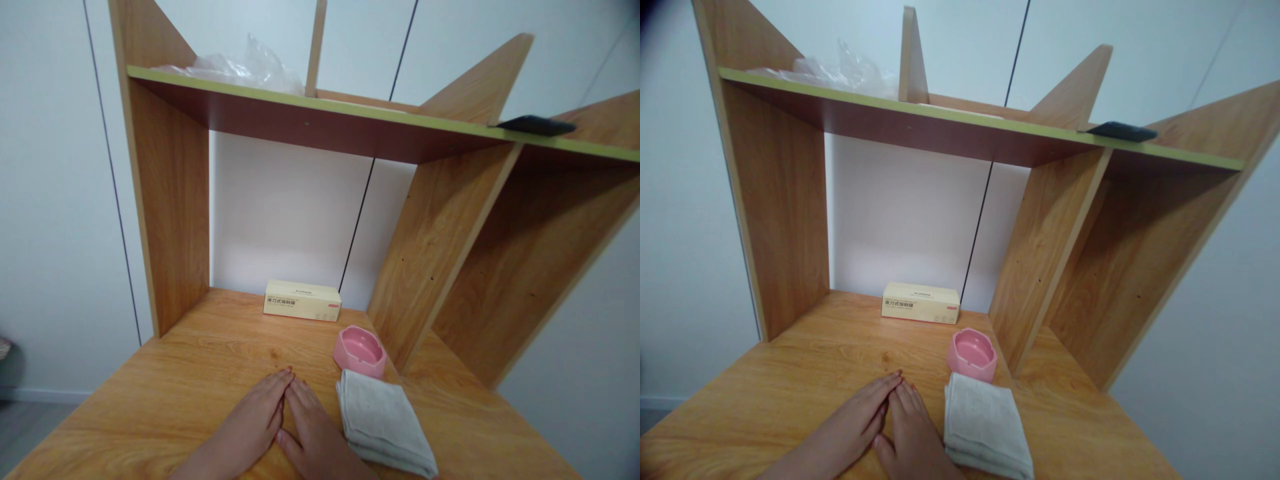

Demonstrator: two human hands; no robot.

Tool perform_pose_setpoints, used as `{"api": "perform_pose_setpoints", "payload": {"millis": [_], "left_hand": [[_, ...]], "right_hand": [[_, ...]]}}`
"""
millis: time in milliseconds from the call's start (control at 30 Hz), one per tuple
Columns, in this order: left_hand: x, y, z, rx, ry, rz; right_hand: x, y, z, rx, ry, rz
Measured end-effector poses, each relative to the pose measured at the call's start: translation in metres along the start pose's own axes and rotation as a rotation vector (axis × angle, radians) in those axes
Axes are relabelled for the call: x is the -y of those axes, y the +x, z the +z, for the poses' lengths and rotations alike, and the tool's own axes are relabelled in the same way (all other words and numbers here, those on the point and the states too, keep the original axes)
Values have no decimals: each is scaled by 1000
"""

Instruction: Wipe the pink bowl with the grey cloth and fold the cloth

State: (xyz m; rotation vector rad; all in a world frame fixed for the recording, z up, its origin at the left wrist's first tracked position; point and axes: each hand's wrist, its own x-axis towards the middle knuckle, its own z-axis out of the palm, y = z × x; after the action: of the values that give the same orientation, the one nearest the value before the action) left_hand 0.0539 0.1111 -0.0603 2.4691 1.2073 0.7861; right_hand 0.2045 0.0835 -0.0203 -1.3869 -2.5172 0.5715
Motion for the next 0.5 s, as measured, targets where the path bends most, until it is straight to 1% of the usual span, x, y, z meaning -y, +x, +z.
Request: {"api": "perform_pose_setpoints", "payload": {"millis": [267,500], "left_hand": [[2,0,1,17,14,5],[-1,1,0,30,21,-19]], "right_hand": [[-2,0,3,-23,2,-16],[-3,0,4,-46,6,-2]]}}
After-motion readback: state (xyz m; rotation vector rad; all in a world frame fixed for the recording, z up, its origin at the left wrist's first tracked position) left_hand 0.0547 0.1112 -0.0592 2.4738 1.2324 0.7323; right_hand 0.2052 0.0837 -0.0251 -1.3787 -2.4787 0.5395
